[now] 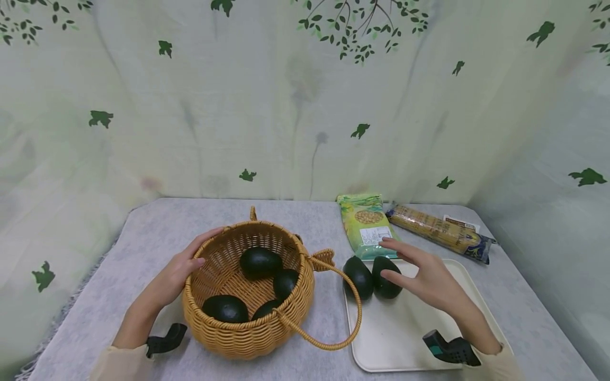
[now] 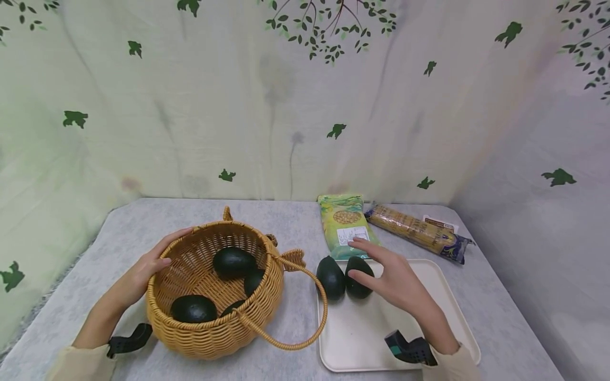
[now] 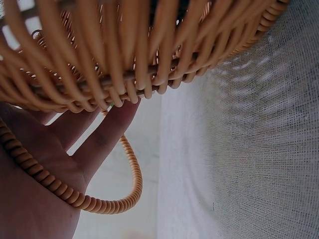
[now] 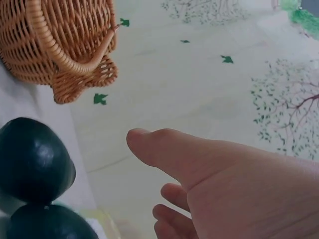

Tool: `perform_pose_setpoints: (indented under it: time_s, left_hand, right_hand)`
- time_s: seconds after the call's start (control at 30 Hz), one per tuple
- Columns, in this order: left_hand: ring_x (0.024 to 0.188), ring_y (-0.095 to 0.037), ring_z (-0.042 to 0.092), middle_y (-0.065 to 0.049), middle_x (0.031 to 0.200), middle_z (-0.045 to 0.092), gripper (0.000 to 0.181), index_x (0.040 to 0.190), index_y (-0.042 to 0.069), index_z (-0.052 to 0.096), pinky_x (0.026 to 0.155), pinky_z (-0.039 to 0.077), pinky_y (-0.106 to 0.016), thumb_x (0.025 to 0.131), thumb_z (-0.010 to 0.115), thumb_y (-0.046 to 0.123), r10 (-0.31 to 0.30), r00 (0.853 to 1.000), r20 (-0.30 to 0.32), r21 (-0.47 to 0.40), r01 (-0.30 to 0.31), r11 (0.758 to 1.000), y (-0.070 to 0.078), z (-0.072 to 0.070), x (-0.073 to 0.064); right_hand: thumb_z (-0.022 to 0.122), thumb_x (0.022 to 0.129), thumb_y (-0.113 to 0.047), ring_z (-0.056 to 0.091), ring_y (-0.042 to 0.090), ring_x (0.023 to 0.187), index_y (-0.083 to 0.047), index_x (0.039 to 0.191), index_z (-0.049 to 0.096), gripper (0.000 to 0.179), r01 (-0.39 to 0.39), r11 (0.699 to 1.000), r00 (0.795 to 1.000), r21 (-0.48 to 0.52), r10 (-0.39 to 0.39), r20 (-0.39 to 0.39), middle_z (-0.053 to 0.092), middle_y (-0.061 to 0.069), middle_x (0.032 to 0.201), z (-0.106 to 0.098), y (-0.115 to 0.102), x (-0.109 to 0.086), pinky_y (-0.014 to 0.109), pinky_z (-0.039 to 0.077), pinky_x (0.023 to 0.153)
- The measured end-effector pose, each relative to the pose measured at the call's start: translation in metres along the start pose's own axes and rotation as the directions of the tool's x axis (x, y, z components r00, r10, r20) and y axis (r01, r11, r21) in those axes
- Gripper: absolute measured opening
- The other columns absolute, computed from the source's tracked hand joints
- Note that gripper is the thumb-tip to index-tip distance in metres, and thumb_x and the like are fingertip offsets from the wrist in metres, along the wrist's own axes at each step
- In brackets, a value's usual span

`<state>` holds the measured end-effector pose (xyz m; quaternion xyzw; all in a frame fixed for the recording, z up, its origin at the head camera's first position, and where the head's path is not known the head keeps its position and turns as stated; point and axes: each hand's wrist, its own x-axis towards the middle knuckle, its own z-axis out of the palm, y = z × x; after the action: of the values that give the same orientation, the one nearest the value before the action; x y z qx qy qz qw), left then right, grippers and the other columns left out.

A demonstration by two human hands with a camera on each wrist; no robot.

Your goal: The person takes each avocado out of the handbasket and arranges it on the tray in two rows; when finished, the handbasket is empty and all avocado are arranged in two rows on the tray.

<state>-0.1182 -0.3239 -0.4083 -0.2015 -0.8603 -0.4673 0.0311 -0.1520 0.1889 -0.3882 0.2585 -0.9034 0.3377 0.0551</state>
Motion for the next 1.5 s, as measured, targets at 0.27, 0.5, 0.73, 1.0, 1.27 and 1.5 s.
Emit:
perform_pose_setpoints:
  time_s: [0.27,0.5,0.73,1.0,1.27,1.5]
  left_hand:
    - [0.142,-0.011,0.040,-0.013,0.163,0.036,0.057,0.163,0.027,0.030,0.091,0.049,-0.072,0.108,0.035,0.014,0.004,1.000,-0.015,0.011,-0.004,1.000,0.002,0.000,-0.001]
    - [0.142,-0.037,0.040,-0.015,0.163,0.035,0.057,0.163,0.026,0.029,0.089,0.049,-0.073,0.108,0.035,0.014,0.006,1.000,-0.011,0.008,-0.006,1.000,0.002,0.001,-0.001]
    - [0.141,-0.044,0.040,-0.015,0.163,0.034,0.058,0.164,0.026,0.027,0.089,0.051,-0.069,0.108,0.034,0.014,-0.002,1.000,0.012,0.014,0.002,1.000,-0.002,0.002,-0.001]
    - [0.137,0.005,0.040,-0.001,0.162,0.039,0.057,0.164,0.026,0.029,0.095,0.051,-0.060,0.108,0.033,0.013,0.014,1.000,-0.003,0.050,-0.014,0.999,0.000,-0.001,0.003]
    - [0.137,0.003,0.043,0.007,0.160,0.041,0.057,0.164,0.025,0.029,0.096,0.048,-0.027,0.108,0.035,0.012,0.010,1.000,-0.008,0.067,-0.010,0.998,-0.001,-0.004,0.003]
    - [0.137,0.007,0.039,0.008,0.162,0.038,0.057,0.164,0.025,0.028,0.094,0.053,-0.048,0.109,0.034,0.012,0.018,1.000,0.003,0.070,-0.018,0.997,-0.002,-0.003,0.003]
  right_hand:
    - [0.082,0.089,-0.030,0.066,0.033,0.122,-0.018,0.145,0.060,0.061,0.060,0.998,0.998,-0.002,-0.060,-0.001,0.058,0.008,0.149,-0.001,-0.019,0.009,0.052,0.055,0.095]
    - [0.082,0.090,-0.028,0.066,0.030,0.123,-0.020,0.147,0.059,0.062,0.094,0.996,0.996,-0.004,-0.094,-0.005,0.059,0.004,0.148,-0.004,-0.034,0.016,0.053,0.056,0.094]
    - [0.082,0.090,-0.026,0.063,0.030,0.127,-0.020,0.147,0.059,0.062,0.154,0.988,0.988,0.020,-0.154,-0.013,0.059,0.006,0.149,-0.001,-0.047,0.024,0.053,0.055,0.095]
    - [0.081,0.090,-0.019,0.058,0.026,0.134,-0.016,0.146,0.060,0.060,0.267,0.959,0.963,0.091,-0.268,-0.008,0.060,0.004,0.148,0.003,-0.065,0.045,0.049,0.052,0.102]
    - [0.081,0.091,-0.019,0.056,0.024,0.136,-0.015,0.146,0.060,0.059,0.320,0.938,0.946,0.135,-0.323,0.005,0.057,0.004,0.151,0.009,-0.081,0.055,0.046,0.051,0.105]
    - [0.078,0.093,-0.023,0.053,0.022,0.139,-0.019,0.147,0.058,0.057,0.307,0.936,0.948,0.173,-0.318,0.034,0.055,0.001,0.153,0.015,-0.092,0.058,0.046,0.049,0.107]
